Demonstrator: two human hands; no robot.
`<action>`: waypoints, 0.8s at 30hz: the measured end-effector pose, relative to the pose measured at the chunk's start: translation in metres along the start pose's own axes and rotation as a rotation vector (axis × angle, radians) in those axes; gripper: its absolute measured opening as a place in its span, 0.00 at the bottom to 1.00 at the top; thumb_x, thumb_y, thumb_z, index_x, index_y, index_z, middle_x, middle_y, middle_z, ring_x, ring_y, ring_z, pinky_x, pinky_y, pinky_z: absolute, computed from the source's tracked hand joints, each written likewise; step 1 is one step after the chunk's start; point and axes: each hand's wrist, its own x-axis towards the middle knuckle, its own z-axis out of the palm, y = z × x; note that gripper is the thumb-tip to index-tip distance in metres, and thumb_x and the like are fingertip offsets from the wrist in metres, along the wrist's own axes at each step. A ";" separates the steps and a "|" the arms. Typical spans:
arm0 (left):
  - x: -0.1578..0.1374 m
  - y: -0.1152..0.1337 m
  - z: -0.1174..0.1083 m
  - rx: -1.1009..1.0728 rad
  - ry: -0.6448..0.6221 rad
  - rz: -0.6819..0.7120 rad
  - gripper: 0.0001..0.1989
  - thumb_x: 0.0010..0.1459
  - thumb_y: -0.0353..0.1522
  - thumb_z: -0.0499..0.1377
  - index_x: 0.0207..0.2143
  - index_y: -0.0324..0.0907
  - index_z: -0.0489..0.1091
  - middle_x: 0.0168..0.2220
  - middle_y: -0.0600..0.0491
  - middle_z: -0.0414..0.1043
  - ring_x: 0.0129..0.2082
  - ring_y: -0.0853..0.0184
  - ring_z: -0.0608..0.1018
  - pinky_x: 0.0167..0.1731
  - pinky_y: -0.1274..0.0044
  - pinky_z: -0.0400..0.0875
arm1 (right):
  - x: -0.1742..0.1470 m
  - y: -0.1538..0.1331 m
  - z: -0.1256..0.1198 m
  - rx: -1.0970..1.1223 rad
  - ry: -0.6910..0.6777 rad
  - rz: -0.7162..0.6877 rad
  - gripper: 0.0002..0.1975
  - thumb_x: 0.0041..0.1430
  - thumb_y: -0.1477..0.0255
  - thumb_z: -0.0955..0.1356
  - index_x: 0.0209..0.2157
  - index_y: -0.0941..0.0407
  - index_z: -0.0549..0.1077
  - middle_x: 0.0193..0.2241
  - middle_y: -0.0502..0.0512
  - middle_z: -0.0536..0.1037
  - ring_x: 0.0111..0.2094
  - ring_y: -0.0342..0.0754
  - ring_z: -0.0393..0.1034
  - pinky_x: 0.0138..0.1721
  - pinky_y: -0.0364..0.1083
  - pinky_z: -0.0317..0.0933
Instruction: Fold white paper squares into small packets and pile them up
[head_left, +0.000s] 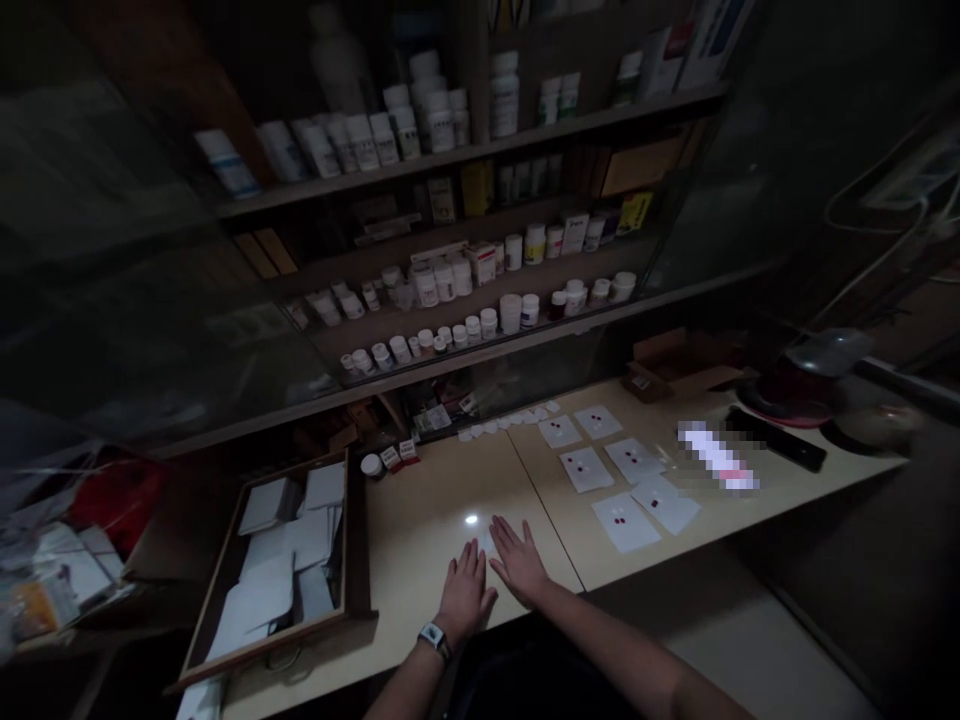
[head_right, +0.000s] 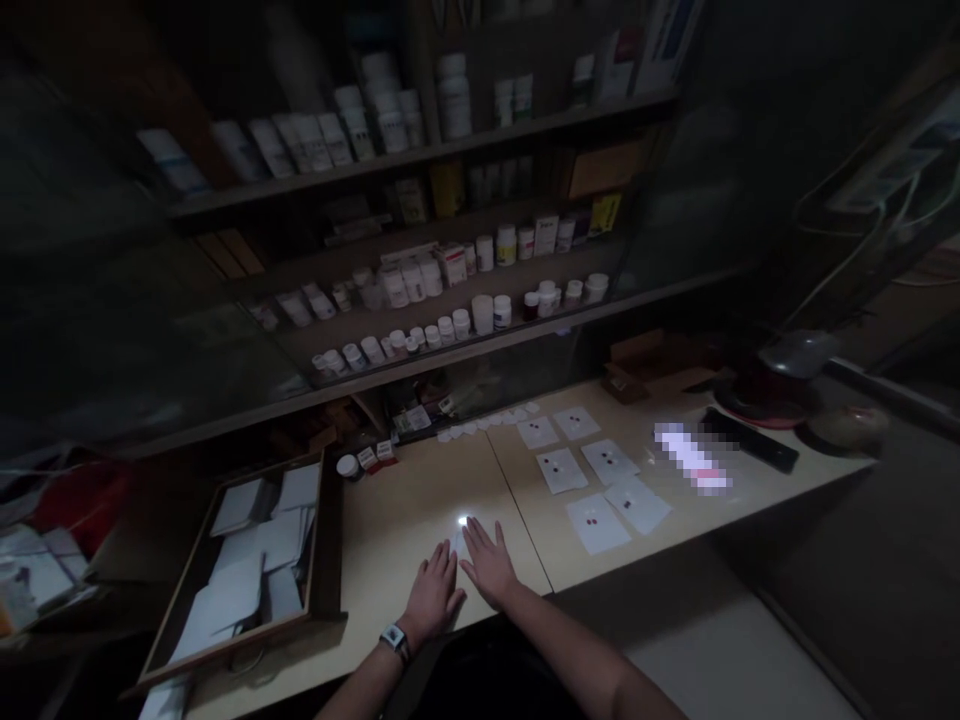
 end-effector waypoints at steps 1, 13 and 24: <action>0.001 0.001 -0.004 -0.020 0.028 -0.006 0.30 0.61 0.40 0.46 0.64 0.38 0.51 0.66 0.43 0.43 0.65 0.54 0.49 0.59 0.60 0.49 | 0.003 -0.001 -0.003 0.028 0.028 0.040 0.25 0.64 0.64 0.56 0.61 0.55 0.60 0.62 0.61 0.57 0.62 0.58 0.48 0.60 0.63 0.36; 0.029 0.007 -0.010 -0.337 0.405 -0.195 0.15 0.58 0.26 0.48 0.30 0.40 0.75 0.39 0.46 0.72 0.42 0.62 0.71 0.42 0.75 0.62 | 0.060 -0.006 -0.036 0.288 -0.072 0.094 0.08 0.51 0.77 0.67 0.33 0.56 0.77 0.38 0.55 0.73 0.44 0.49 0.64 0.43 0.44 0.55; 0.057 0.001 -0.014 -0.576 0.316 -0.509 0.12 0.47 0.19 0.55 0.32 0.38 0.73 0.34 0.46 0.75 0.38 0.62 0.75 0.35 0.78 0.60 | 0.071 -0.003 -0.033 0.284 -0.200 0.030 0.09 0.47 0.78 0.68 0.32 0.55 0.77 0.37 0.54 0.73 0.42 0.48 0.65 0.38 0.42 0.54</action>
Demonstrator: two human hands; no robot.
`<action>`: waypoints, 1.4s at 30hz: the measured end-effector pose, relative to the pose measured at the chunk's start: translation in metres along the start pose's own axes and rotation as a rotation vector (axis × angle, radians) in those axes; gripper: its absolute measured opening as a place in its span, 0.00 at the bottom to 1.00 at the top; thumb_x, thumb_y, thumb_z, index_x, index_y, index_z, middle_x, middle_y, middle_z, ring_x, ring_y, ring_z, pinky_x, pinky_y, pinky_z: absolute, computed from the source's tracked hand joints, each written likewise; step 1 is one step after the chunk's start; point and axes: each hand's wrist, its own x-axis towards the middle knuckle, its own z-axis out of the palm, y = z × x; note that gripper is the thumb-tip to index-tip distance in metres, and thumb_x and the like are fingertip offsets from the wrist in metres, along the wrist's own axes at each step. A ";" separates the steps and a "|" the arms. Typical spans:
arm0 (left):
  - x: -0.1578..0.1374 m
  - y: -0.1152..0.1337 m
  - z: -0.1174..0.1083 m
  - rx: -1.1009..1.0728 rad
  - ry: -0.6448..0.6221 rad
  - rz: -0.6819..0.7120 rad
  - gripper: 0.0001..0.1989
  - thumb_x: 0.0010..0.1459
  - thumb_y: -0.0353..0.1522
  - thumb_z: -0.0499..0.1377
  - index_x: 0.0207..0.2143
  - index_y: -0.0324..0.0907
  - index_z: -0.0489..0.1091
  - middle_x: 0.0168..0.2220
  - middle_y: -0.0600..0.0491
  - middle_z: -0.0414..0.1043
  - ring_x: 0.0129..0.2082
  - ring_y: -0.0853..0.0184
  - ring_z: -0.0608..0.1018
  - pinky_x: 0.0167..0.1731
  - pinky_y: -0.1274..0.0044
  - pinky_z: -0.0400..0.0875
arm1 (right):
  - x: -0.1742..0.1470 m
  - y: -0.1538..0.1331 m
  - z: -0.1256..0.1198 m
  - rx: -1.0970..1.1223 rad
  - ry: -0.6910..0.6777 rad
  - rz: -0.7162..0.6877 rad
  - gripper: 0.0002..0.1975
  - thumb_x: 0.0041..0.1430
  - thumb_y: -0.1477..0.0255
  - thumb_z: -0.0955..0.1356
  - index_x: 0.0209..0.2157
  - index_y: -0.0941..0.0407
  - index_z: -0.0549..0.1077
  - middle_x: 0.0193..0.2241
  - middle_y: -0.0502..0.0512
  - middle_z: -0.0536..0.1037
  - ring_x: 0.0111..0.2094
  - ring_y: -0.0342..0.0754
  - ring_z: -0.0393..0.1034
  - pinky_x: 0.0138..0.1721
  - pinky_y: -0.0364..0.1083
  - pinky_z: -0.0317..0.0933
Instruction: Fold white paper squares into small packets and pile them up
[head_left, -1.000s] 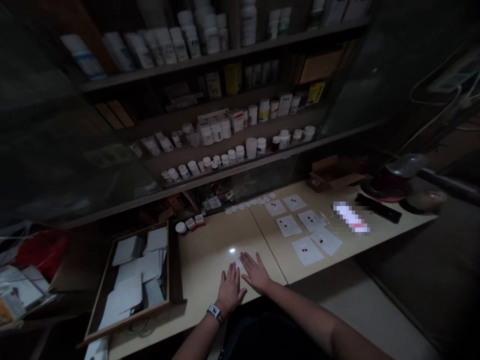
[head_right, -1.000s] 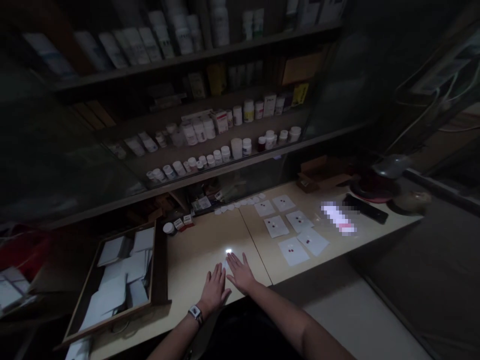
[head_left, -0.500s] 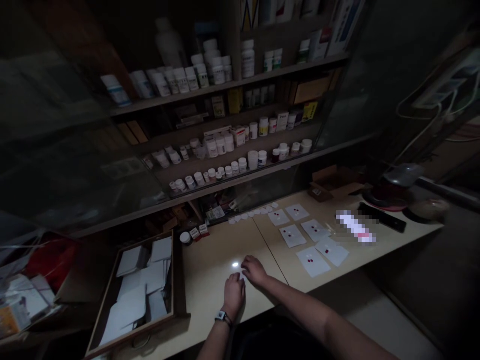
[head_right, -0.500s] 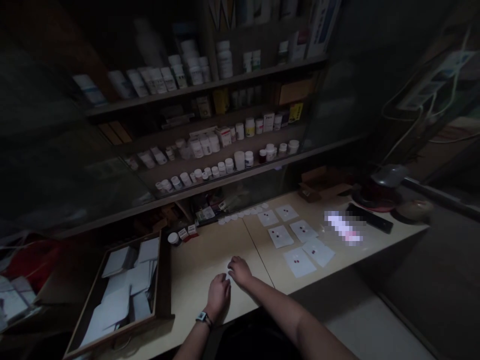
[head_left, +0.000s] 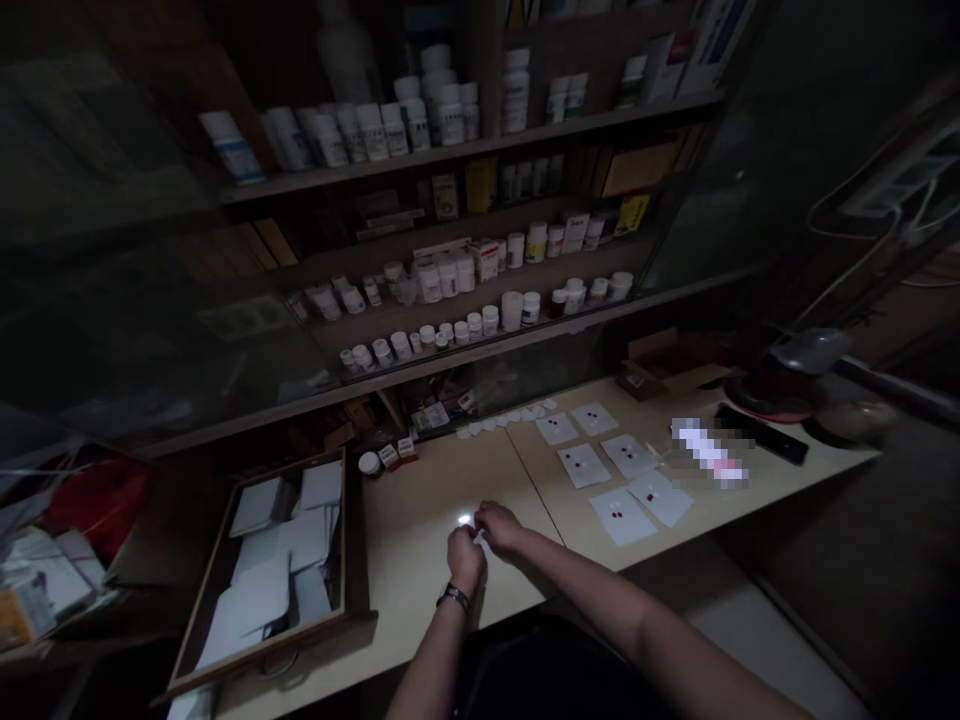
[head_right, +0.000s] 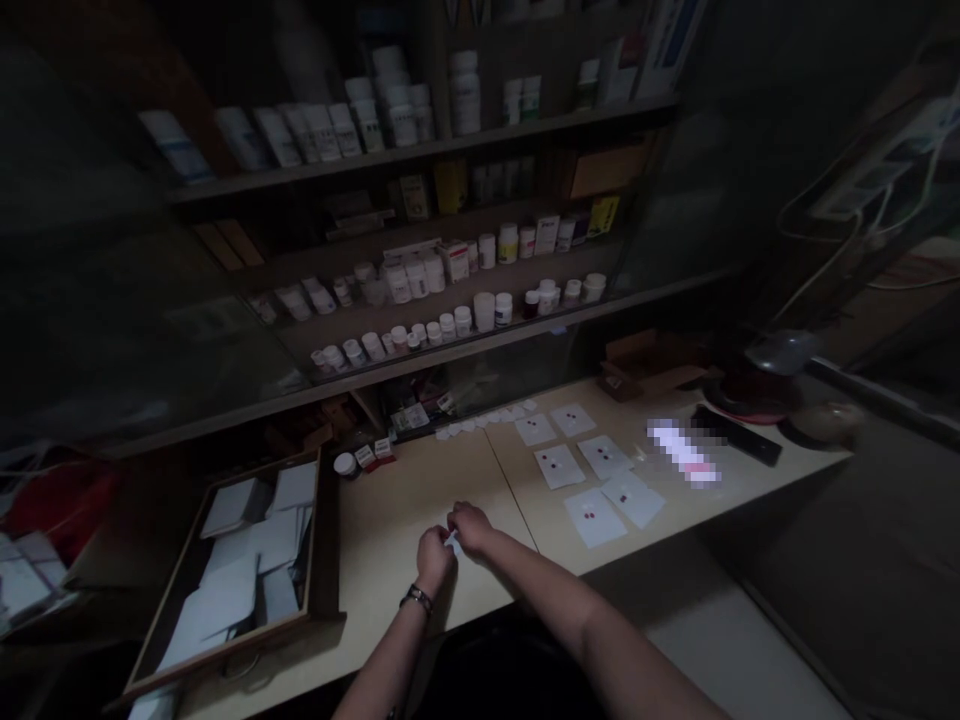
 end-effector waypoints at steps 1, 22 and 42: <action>0.001 -0.001 0.000 -0.008 0.005 0.002 0.11 0.47 0.19 0.55 0.31 0.38 0.73 0.33 0.46 0.75 0.37 0.62 0.75 0.34 0.78 0.60 | 0.001 0.001 0.000 0.006 -0.008 -0.010 0.08 0.47 0.78 0.68 0.31 0.55 0.77 0.37 0.55 0.73 0.42 0.49 0.65 0.38 0.42 0.54; -0.002 -0.009 0.001 -0.543 0.044 0.104 0.12 0.50 0.35 0.57 0.26 0.35 0.75 0.26 0.47 0.76 0.30 0.61 0.76 0.31 0.76 0.67 | -0.001 -0.008 -0.015 0.281 0.046 -0.018 0.11 0.46 0.73 0.69 0.35 0.56 0.79 0.33 0.53 0.80 0.35 0.47 0.72 0.36 0.41 0.59; 0.002 -0.025 0.012 -0.728 0.058 0.064 0.09 0.47 0.36 0.59 0.25 0.39 0.68 0.23 0.54 0.70 0.26 0.67 0.73 0.29 0.79 0.67 | -0.004 0.003 -0.005 0.324 0.008 0.125 0.07 0.42 0.75 0.70 0.28 0.58 0.78 0.26 0.51 0.77 0.29 0.45 0.69 0.29 0.39 0.56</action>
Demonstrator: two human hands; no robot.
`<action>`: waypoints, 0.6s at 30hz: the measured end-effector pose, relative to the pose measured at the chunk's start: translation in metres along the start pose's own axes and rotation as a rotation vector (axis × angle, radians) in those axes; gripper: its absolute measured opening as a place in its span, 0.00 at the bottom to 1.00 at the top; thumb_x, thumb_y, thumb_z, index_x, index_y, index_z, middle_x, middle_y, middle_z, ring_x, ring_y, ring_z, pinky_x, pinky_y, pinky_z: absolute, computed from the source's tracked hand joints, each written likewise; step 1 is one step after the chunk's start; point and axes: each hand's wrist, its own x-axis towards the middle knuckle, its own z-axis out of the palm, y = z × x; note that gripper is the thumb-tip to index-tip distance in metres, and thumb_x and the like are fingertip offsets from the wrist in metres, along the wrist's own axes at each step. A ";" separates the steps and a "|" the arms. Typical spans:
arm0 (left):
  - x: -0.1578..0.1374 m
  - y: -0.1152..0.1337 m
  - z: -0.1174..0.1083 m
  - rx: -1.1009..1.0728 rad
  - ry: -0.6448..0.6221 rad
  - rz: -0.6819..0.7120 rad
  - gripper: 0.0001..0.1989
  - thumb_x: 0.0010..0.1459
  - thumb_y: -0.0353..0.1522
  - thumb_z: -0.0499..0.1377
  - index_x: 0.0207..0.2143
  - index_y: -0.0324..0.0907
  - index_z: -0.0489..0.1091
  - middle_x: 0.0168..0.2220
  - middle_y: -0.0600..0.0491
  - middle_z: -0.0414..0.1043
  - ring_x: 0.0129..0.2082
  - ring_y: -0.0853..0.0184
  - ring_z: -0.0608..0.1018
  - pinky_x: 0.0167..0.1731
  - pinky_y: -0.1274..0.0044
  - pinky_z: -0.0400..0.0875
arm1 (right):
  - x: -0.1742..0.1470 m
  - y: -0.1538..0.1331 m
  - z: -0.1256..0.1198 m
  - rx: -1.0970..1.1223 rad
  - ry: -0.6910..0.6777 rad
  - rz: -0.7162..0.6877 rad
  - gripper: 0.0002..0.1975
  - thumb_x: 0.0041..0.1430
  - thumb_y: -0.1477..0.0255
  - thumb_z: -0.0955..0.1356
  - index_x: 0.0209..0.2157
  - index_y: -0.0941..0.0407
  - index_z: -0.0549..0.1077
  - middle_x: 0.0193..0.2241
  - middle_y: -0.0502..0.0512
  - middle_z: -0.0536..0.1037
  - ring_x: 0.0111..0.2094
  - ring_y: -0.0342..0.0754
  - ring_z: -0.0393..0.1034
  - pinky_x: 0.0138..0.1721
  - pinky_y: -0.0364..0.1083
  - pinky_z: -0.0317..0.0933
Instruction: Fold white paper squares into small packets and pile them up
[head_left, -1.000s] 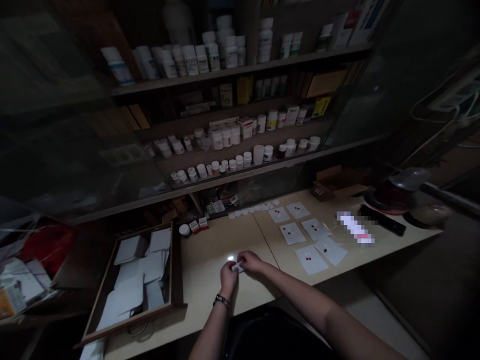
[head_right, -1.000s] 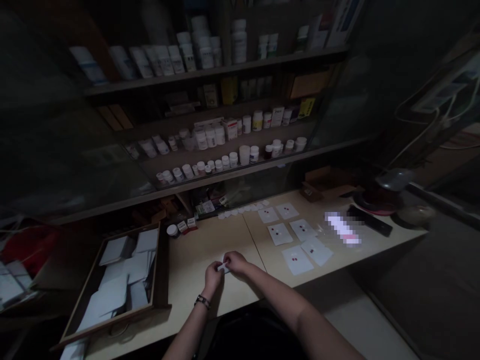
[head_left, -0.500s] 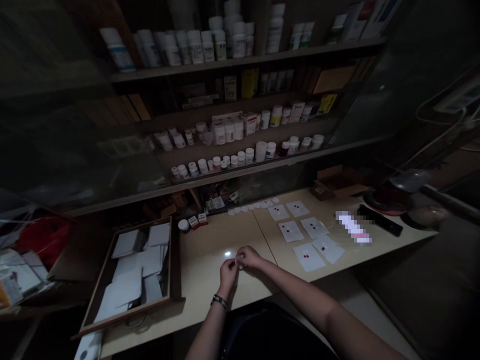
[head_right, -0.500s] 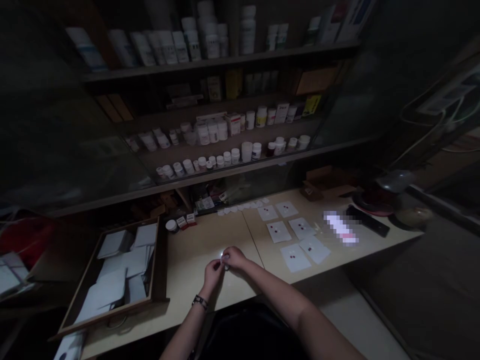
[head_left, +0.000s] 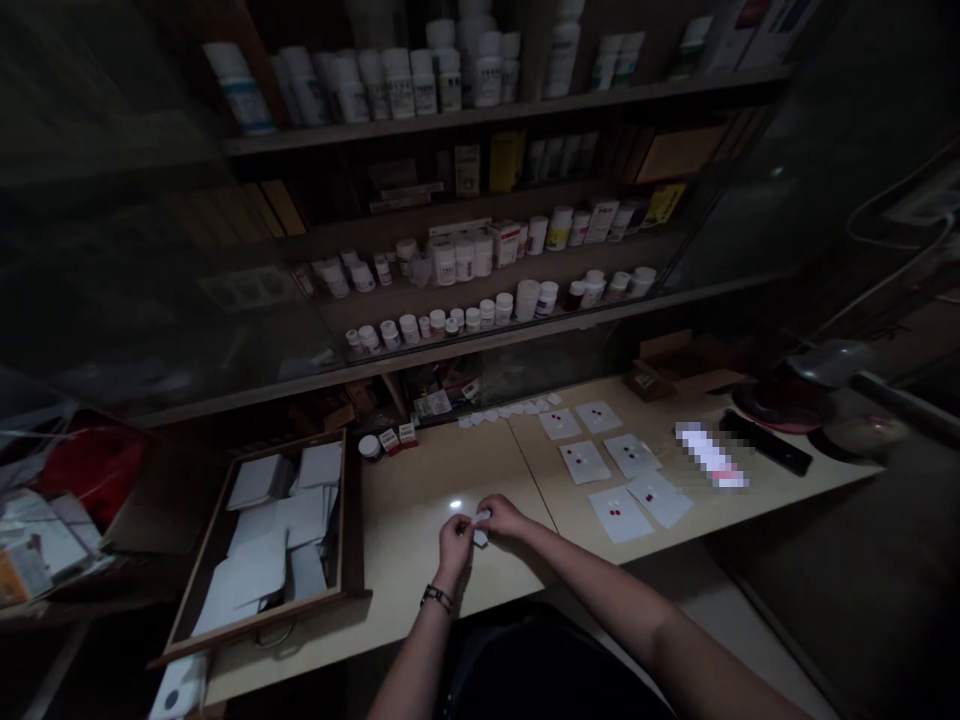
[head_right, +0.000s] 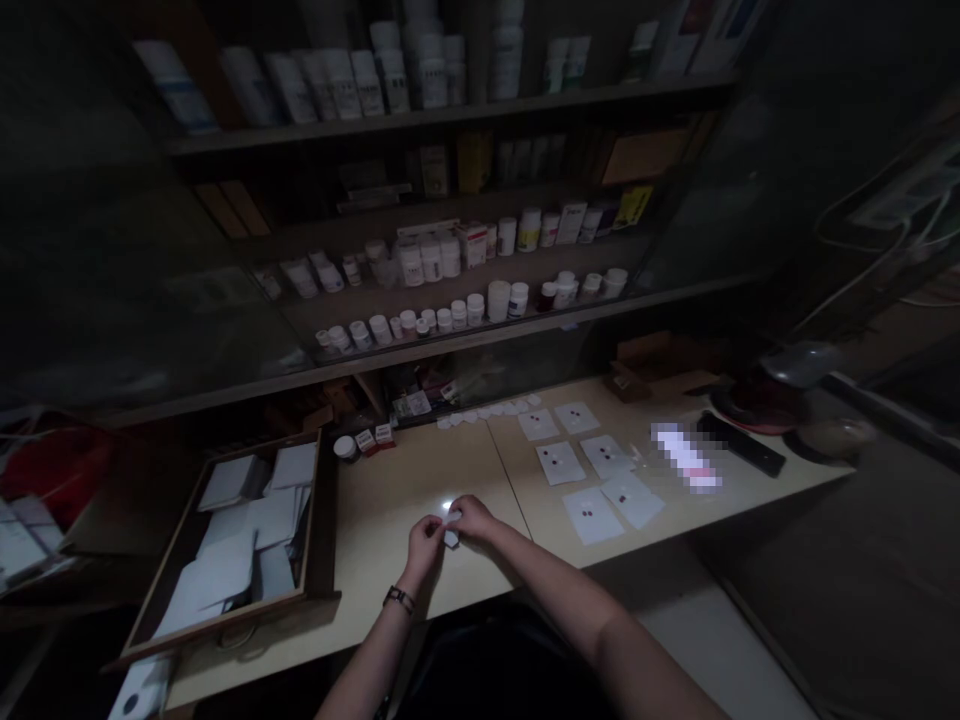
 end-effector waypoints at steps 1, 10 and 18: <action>-0.002 0.001 0.000 0.034 0.023 0.002 0.08 0.48 0.36 0.58 0.26 0.39 0.69 0.24 0.53 0.70 0.27 0.67 0.73 0.29 0.78 0.67 | 0.001 0.002 0.001 0.003 0.003 0.006 0.07 0.42 0.75 0.71 0.27 0.58 0.78 0.26 0.51 0.77 0.29 0.45 0.69 0.30 0.39 0.57; -0.038 0.017 -0.005 0.604 -0.116 0.334 0.16 0.58 0.28 0.49 0.45 0.44 0.72 0.46 0.47 0.70 0.48 0.61 0.70 0.50 0.71 0.63 | -0.007 0.013 0.011 0.012 0.170 0.095 0.08 0.46 0.76 0.67 0.30 0.57 0.77 0.30 0.53 0.79 0.34 0.47 0.72 0.35 0.41 0.60; -0.030 0.024 0.008 0.534 0.008 0.181 0.15 0.57 0.31 0.52 0.46 0.38 0.70 0.43 0.45 0.71 0.44 0.60 0.72 0.47 0.72 0.64 | -0.008 0.011 0.015 0.222 0.131 0.004 0.10 0.46 0.76 0.67 0.32 0.58 0.77 0.33 0.56 0.80 0.37 0.49 0.73 0.41 0.44 0.63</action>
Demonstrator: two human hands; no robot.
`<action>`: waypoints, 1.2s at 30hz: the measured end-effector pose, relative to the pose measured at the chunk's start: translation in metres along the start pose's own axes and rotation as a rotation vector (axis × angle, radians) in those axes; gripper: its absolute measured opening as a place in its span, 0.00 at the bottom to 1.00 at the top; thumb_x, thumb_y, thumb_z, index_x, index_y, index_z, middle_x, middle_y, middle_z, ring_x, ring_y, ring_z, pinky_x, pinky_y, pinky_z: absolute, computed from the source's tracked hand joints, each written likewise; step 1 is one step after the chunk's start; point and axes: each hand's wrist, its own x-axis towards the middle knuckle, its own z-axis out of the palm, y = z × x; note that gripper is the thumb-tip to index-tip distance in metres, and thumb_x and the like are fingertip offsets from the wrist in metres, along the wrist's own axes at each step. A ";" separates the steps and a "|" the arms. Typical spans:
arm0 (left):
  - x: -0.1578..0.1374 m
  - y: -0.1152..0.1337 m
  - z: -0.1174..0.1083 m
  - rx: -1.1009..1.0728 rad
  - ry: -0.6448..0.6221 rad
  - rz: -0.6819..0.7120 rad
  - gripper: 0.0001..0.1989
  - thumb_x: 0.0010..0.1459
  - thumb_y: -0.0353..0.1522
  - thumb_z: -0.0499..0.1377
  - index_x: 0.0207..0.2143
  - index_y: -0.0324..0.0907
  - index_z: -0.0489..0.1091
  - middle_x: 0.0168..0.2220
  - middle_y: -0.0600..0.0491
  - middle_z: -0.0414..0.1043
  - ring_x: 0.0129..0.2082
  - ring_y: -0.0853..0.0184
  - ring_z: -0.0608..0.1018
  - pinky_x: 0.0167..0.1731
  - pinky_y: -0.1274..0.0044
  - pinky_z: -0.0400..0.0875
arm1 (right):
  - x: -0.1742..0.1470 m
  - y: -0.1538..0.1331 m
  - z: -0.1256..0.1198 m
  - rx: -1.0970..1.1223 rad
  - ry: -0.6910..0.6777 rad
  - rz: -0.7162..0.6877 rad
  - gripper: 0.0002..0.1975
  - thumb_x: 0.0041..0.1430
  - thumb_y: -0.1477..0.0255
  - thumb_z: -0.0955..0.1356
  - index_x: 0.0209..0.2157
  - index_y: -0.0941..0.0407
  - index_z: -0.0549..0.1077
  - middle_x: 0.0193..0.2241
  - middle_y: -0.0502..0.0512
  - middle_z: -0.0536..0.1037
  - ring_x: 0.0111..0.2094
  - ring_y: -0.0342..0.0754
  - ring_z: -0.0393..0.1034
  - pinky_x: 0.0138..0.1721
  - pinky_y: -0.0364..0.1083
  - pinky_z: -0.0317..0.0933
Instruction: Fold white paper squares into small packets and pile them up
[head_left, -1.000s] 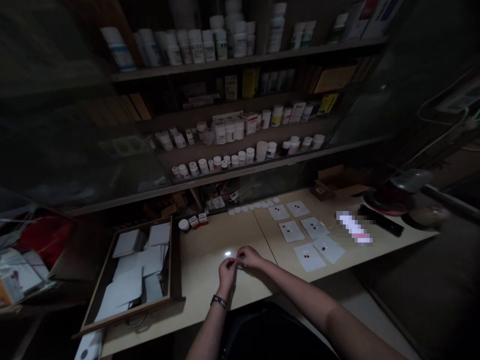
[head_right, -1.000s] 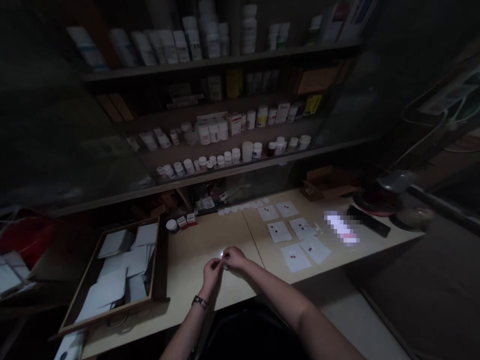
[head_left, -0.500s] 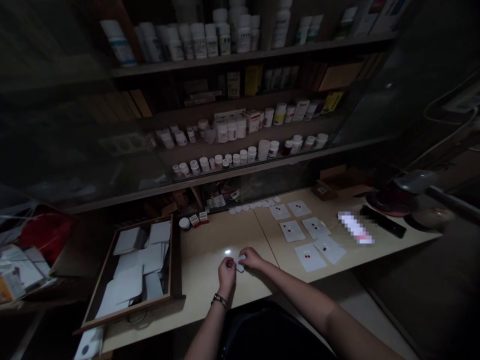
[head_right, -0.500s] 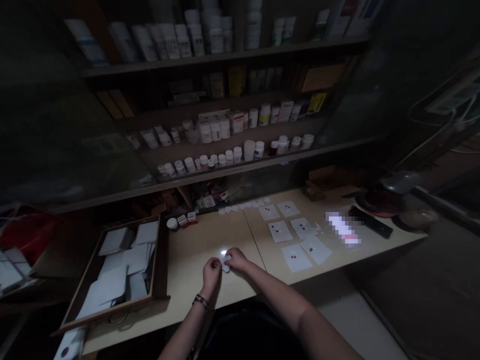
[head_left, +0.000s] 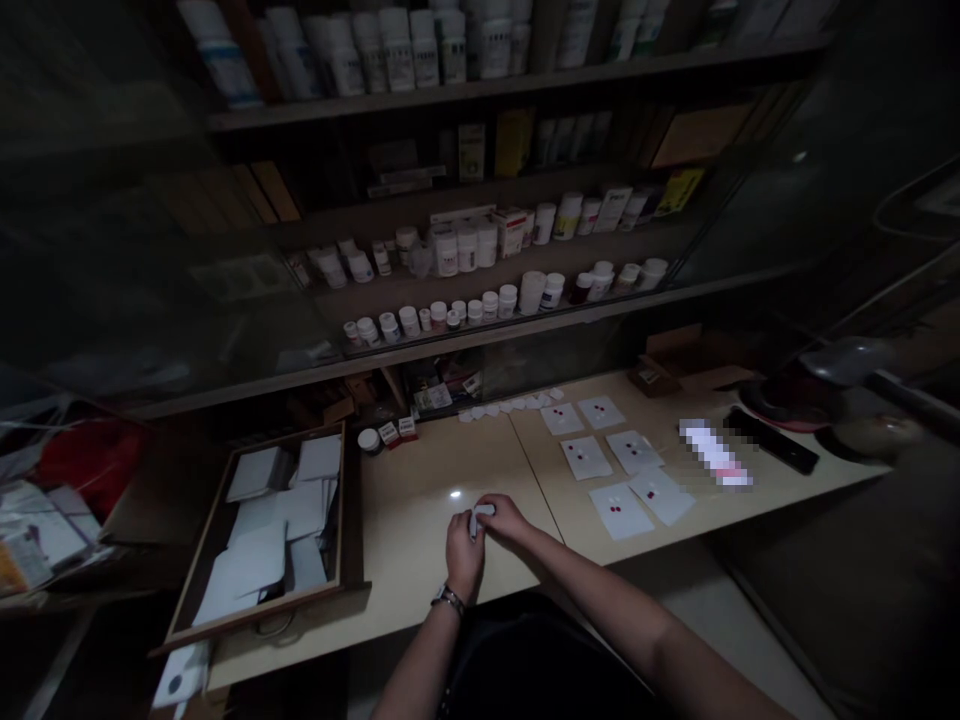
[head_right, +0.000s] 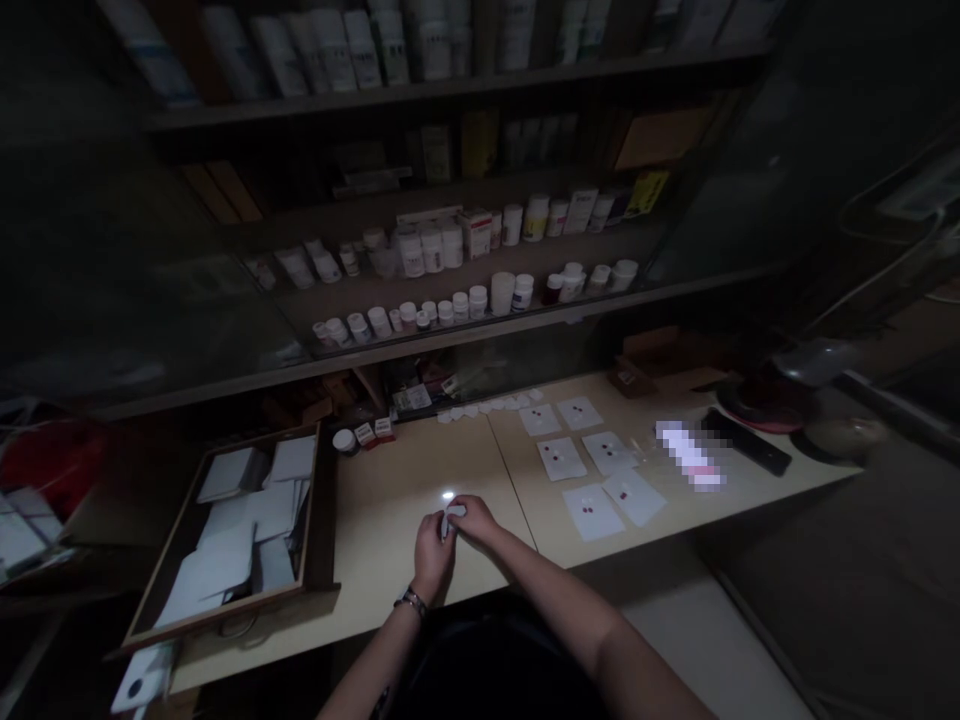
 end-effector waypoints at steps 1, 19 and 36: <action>0.001 0.001 0.000 -0.016 0.006 0.008 0.14 0.57 0.32 0.51 0.43 0.39 0.71 0.41 0.45 0.71 0.43 0.60 0.72 0.46 0.72 0.64 | -0.001 0.000 0.000 0.017 0.000 -0.011 0.11 0.46 0.76 0.67 0.33 0.58 0.77 0.34 0.55 0.80 0.38 0.49 0.73 0.42 0.45 0.64; 0.007 -0.010 0.023 -0.379 0.188 -0.086 0.17 0.47 0.30 0.58 0.41 0.34 0.72 0.39 0.45 0.72 0.35 0.64 0.74 0.37 0.75 0.69 | -0.010 -0.013 0.000 -0.059 0.035 -0.085 0.30 0.46 0.79 0.67 0.54 0.55 0.66 0.42 0.57 0.77 0.39 0.48 0.72 0.41 0.43 0.64; 0.017 -0.023 0.006 -0.910 -0.203 -0.409 0.18 0.36 0.37 0.68 0.29 0.34 0.75 0.22 0.50 0.73 0.21 0.72 0.72 0.20 0.83 0.62 | -0.007 -0.019 -0.014 0.017 -0.009 -0.089 0.33 0.44 0.82 0.64 0.55 0.55 0.63 0.31 0.50 0.75 0.29 0.43 0.69 0.32 0.41 0.62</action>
